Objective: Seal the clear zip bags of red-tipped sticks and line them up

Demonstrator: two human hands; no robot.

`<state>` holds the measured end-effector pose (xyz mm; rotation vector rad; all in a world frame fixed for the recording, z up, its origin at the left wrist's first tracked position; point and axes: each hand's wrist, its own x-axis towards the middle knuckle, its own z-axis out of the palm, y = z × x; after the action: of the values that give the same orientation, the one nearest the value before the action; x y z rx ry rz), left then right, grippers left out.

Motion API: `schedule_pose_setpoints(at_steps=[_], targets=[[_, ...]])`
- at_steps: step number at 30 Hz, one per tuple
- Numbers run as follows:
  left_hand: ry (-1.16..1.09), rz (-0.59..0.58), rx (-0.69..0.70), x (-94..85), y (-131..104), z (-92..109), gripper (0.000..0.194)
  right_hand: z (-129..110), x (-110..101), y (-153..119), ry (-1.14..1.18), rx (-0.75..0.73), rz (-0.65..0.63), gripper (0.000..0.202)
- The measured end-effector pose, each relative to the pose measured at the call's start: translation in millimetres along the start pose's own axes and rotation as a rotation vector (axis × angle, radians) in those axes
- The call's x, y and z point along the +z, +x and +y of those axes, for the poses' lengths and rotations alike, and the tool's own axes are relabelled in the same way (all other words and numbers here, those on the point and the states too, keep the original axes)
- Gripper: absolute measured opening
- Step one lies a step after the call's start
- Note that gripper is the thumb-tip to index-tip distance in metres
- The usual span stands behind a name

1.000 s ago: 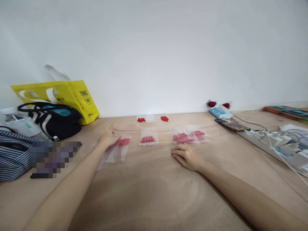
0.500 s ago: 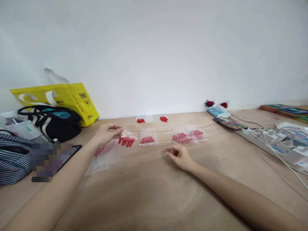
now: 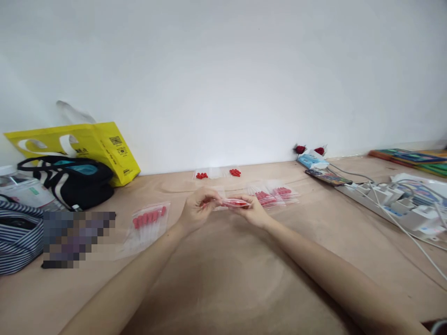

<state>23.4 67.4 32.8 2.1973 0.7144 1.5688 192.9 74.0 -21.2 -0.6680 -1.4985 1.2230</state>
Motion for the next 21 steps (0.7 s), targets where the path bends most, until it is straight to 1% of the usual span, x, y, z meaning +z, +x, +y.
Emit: schedule_pose_setpoints(at_steps=[2,3,5,6,8,10,12,14,17,19,21], targets=[[0.082,-0.143,0.097,-2.2,-11,-5,0.010,7,-13,0,-0.173,-0.105,0.008,0.030],[0.121,-0.218,0.136,-2.9,-17,-8,0.011,11,-19,0,-0.271,-0.165,-0.008,0.029],[0.192,-0.340,0.185,-3.0,-29,-14,0.015,18,-29,0,-0.470,-0.275,-0.088,0.029],[0.221,-0.383,0.196,-2.4,-35,-17,0.016,21,-33,-1,-0.565,-0.312,-0.141,0.030],[0.267,-0.447,0.200,-0.4,-44,-22,0.016,25,-38,-2,-0.733,-0.342,-0.222,0.034],[0.304,-0.477,0.184,1.5,-51,-25,0.013,26,-42,-7,-0.872,-0.354,-0.242,0.038],[0.341,-0.480,0.158,2.7,-56,-28,0.009,23,-46,-14,-1.005,-0.396,-0.220,0.038],[0.384,-0.467,0.133,3.2,-59,-29,0.013,18,-50,-24,-1.151,-0.493,-0.222,0.031],[0.427,-0.439,0.110,4.2,-61,-30,0.019,9,-52,-35,-1.366,-0.700,-0.276,0.021],[0.431,-0.425,0.110,5.5,-61,-30,0.019,6,-51,-38,-1.445,-0.811,-0.301,0.020],[0.435,-0.419,0.119,6.7,-62,-30,0.020,4,-46,-38,-1.464,-0.872,-0.304,0.020]])
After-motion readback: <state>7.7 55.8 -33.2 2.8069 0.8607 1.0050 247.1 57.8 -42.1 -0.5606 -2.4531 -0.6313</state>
